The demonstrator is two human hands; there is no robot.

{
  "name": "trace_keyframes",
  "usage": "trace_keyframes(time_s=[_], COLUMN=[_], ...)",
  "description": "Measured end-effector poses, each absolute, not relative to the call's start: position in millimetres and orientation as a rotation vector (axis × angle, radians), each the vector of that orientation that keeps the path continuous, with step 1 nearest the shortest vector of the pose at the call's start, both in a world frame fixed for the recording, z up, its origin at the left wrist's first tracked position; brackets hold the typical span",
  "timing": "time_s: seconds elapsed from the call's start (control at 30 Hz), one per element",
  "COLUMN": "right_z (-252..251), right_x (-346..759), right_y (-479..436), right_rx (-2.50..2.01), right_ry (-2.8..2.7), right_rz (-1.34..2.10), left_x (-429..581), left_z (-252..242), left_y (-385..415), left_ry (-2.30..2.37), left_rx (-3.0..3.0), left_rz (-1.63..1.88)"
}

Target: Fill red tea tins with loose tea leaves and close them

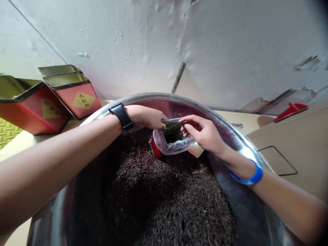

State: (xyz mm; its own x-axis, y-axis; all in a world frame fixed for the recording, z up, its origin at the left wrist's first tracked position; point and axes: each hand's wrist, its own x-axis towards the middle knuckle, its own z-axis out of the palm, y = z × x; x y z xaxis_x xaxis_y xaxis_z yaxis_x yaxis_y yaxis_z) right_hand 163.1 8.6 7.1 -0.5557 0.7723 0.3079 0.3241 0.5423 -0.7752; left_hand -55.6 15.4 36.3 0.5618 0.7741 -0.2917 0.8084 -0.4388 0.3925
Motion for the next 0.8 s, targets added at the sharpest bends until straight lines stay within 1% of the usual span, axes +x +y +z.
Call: trace_keyframes(time_s=[0.8], right_z=[8.0], right_x=[161.4], right_y=[11.0], right_rx=[-0.927], right_ry=[-2.06], right_rz=[0.973], left_x=[-53.8], left_z=[39.9], left_y=[12.4], left_ry=[1.264], left_rx=[2.344], left_rz=[-0.125])
